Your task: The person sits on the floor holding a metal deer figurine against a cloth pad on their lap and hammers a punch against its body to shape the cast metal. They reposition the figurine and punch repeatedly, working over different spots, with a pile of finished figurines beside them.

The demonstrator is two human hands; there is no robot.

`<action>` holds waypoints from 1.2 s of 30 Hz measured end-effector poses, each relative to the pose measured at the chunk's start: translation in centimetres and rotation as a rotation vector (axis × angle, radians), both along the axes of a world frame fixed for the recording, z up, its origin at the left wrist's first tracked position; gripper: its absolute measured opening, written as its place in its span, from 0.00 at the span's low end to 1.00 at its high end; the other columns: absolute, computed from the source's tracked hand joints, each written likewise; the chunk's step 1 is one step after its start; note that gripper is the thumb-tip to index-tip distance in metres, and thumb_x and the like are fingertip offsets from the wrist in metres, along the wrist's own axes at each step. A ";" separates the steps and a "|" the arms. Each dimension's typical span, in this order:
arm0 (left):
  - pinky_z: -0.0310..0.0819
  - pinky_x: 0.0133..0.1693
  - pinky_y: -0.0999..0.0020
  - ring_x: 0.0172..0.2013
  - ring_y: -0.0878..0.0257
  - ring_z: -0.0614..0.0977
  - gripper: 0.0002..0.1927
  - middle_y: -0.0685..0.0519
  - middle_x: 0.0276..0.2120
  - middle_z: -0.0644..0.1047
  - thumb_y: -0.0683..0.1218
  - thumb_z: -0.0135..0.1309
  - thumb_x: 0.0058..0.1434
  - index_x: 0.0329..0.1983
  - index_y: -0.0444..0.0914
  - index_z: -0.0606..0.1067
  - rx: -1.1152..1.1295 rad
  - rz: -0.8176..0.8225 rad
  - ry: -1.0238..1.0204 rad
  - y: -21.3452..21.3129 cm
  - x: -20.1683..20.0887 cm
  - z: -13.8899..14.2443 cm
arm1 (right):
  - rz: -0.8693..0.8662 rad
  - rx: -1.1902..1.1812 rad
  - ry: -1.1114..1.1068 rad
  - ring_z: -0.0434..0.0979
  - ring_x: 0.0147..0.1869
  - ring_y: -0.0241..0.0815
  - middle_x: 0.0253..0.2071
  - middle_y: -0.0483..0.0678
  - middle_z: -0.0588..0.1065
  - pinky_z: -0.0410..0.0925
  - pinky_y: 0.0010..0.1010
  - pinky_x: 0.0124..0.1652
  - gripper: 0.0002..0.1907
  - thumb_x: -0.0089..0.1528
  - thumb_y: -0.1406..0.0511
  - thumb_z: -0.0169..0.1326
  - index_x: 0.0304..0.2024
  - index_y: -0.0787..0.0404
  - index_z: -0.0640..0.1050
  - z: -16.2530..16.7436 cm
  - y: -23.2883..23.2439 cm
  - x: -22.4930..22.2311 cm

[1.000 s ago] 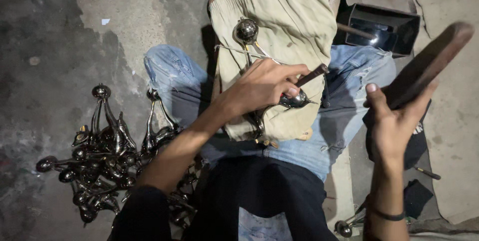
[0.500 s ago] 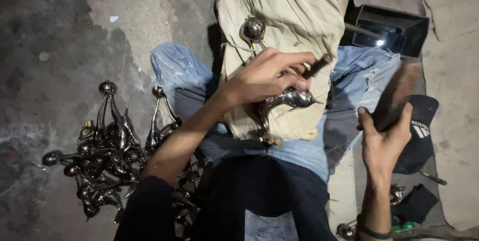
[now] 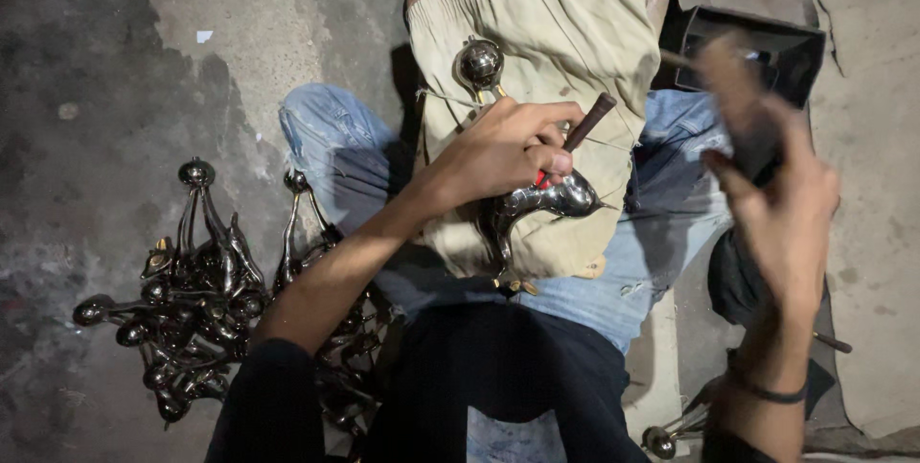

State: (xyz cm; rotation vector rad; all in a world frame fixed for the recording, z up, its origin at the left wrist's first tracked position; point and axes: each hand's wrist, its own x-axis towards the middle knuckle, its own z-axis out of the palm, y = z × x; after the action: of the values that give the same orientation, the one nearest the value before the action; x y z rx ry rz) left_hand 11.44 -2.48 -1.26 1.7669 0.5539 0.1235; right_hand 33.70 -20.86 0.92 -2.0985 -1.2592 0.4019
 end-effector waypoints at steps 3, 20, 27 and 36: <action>0.80 0.38 0.71 0.30 0.67 0.88 0.22 0.52 0.29 0.86 0.44 0.56 0.60 0.58 0.37 0.76 0.033 0.012 0.010 -0.1 0.0 -0.1 | -0.118 0.074 0.348 0.77 0.40 0.37 0.41 0.48 0.77 0.71 0.30 0.39 0.29 0.63 0.68 0.64 0.62 0.65 0.66 0.9 1.9 -0.3; 0.77 0.40 0.56 0.35 0.53 0.85 0.07 0.48 0.44 0.84 0.46 0.58 0.61 0.42 0.43 0.77 0.670 0.132 -0.218 -3.4 -1.7 -1.0 | 0.163 0.027 0.074 0.80 0.41 0.48 0.49 0.59 0.76 0.74 0.36 0.39 0.35 0.60 0.71 0.62 0.67 0.59 0.63 2.6 3.1 0.7; 0.77 0.29 0.62 0.28 0.55 0.85 0.08 0.50 0.28 0.82 0.43 0.58 0.65 0.47 0.39 0.75 0.557 0.391 -0.155 -5.5 -2.6 -0.3 | 0.446 -0.008 -0.411 0.83 0.48 0.53 0.47 0.54 0.79 0.75 0.41 0.49 0.27 0.61 0.73 0.63 0.61 0.56 0.70 2.8 2.1 2.8; 0.79 0.35 0.63 0.36 0.58 0.85 0.03 0.52 0.47 0.83 0.39 0.55 0.67 0.41 0.41 0.77 0.808 0.363 -0.268 -6.5 -3.8 -3.0 | 0.418 0.151 -0.845 0.80 0.41 0.45 0.38 0.49 0.76 0.74 0.42 0.47 0.35 0.63 0.68 0.66 0.71 0.52 0.69 6.3 3.6 -1.3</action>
State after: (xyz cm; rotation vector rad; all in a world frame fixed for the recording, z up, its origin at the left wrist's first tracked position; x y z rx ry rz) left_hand 7.65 -9.02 -4.25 2.3468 0.6746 0.9320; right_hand 32.39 -17.25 7.23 -1.9071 -2.1343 -0.4647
